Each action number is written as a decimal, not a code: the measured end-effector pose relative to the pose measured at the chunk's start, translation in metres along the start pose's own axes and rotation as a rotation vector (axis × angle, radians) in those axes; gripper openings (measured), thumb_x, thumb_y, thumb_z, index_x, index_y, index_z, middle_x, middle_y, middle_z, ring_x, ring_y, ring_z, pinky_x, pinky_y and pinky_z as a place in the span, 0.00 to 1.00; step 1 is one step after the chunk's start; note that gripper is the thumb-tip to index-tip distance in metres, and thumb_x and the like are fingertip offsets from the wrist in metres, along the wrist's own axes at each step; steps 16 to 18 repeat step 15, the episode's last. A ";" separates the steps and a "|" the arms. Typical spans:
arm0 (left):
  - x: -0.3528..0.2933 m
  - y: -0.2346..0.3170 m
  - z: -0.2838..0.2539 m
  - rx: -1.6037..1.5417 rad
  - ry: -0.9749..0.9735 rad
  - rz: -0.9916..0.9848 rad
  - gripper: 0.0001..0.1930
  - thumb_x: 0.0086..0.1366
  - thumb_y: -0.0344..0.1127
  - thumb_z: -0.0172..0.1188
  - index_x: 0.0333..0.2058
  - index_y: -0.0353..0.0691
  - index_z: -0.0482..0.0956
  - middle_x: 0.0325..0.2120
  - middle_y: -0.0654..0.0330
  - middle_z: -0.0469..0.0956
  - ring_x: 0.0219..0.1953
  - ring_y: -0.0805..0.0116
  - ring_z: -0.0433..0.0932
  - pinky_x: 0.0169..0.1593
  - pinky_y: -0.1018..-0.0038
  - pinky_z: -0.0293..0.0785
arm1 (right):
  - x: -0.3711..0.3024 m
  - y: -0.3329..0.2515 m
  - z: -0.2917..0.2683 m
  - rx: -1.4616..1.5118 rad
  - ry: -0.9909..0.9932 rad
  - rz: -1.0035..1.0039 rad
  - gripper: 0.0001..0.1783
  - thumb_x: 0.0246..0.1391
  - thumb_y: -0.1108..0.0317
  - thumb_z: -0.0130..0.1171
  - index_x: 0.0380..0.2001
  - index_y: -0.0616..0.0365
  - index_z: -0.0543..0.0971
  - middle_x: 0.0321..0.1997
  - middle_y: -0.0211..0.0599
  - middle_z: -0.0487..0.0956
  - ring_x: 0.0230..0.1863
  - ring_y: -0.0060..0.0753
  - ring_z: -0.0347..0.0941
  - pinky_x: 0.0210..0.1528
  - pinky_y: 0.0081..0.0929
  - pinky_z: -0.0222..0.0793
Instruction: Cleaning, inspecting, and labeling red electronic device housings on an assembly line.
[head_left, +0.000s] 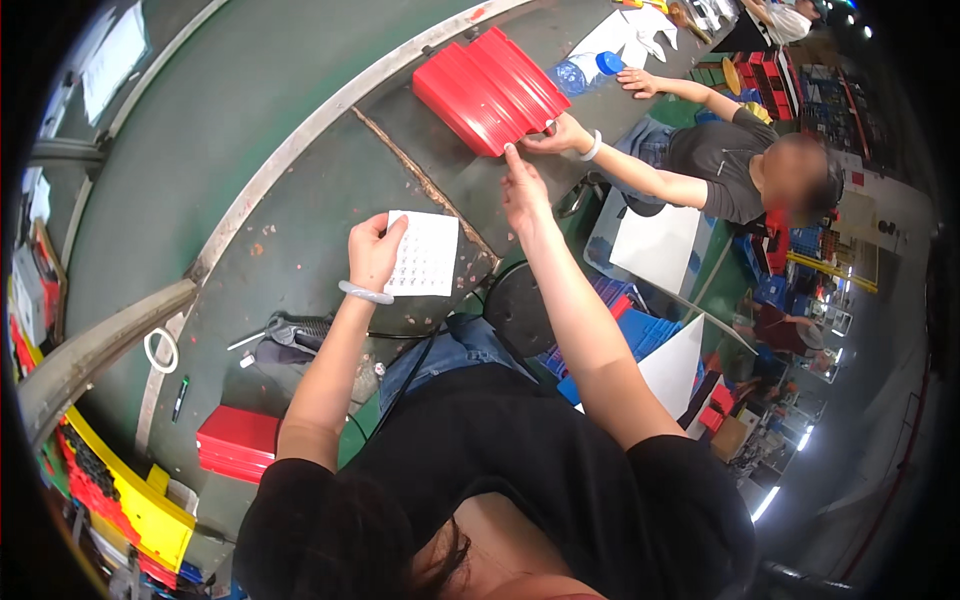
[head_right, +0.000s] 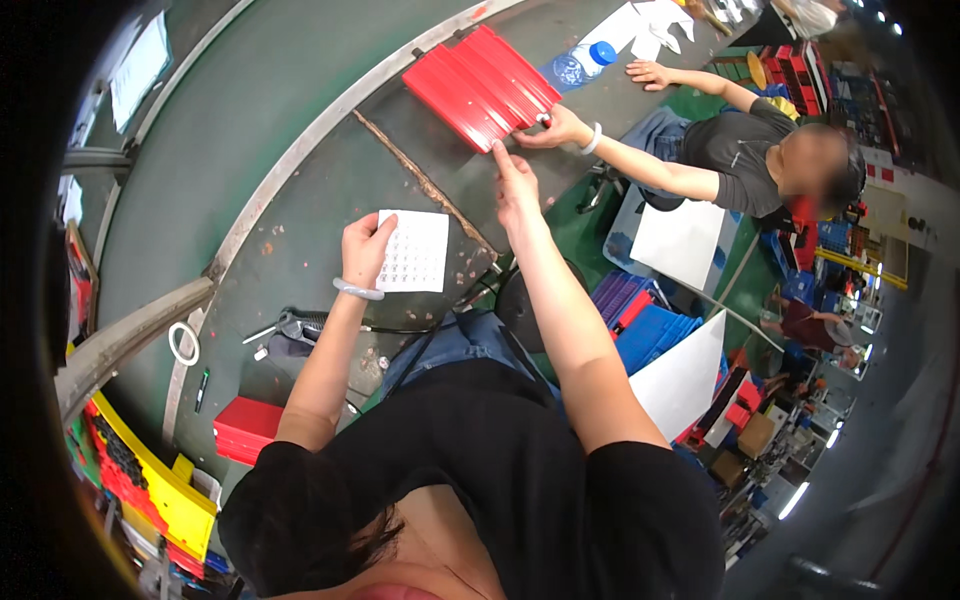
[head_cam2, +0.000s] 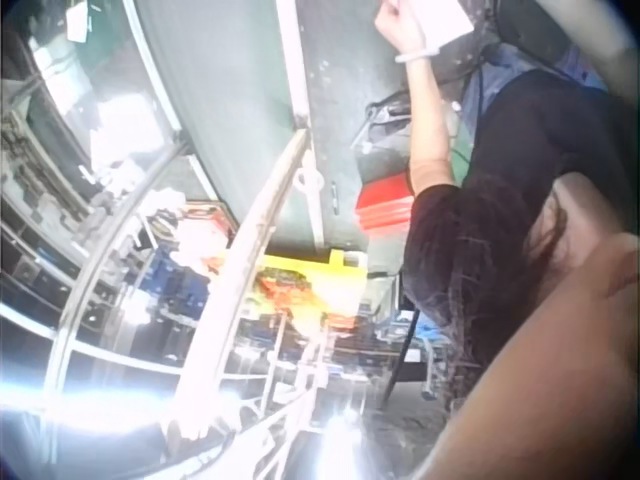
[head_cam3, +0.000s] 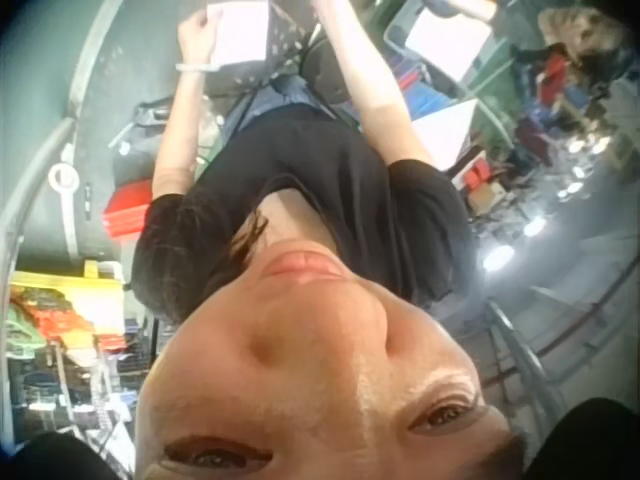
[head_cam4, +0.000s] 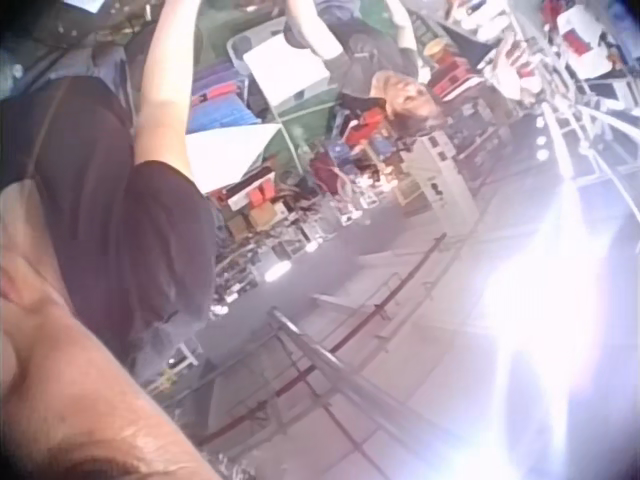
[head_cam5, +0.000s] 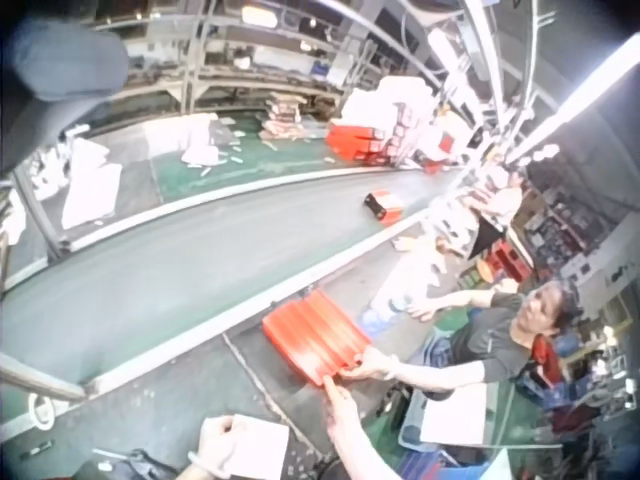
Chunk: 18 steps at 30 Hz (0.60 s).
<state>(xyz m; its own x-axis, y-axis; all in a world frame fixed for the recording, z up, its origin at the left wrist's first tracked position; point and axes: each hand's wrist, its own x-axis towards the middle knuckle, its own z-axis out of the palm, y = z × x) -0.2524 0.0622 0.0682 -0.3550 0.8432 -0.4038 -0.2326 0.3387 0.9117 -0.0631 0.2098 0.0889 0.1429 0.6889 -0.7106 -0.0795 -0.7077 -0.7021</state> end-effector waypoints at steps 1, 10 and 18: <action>0.001 0.001 0.002 0.024 -0.004 -0.005 0.12 0.58 0.34 0.60 0.32 0.26 0.79 0.23 0.58 0.81 0.25 0.77 0.76 0.30 0.78 0.71 | 0.009 0.005 -0.004 0.091 -0.062 -0.007 0.23 0.39 0.45 0.71 0.30 0.44 0.71 0.20 0.17 0.65 0.22 0.17 0.60 0.23 0.16 0.47; -0.002 -0.008 -0.001 -0.074 -0.050 -0.104 0.10 0.61 0.30 0.58 0.34 0.27 0.79 0.26 0.60 0.80 0.27 0.78 0.75 0.31 0.80 0.71 | 0.035 0.032 0.001 0.415 -0.549 -0.045 0.17 0.48 0.46 0.63 0.29 0.43 0.71 0.26 0.18 0.70 0.33 0.20 0.67 0.36 0.21 0.58; -0.002 -0.003 0.007 -0.005 -0.057 -0.079 0.11 0.60 0.31 0.59 0.35 0.27 0.79 0.27 0.60 0.80 0.27 0.78 0.75 0.31 0.80 0.71 | 0.028 0.039 0.012 0.384 -0.403 -0.137 0.16 0.52 0.47 0.61 0.31 0.44 0.71 0.28 0.19 0.71 0.35 0.22 0.68 0.38 0.23 0.59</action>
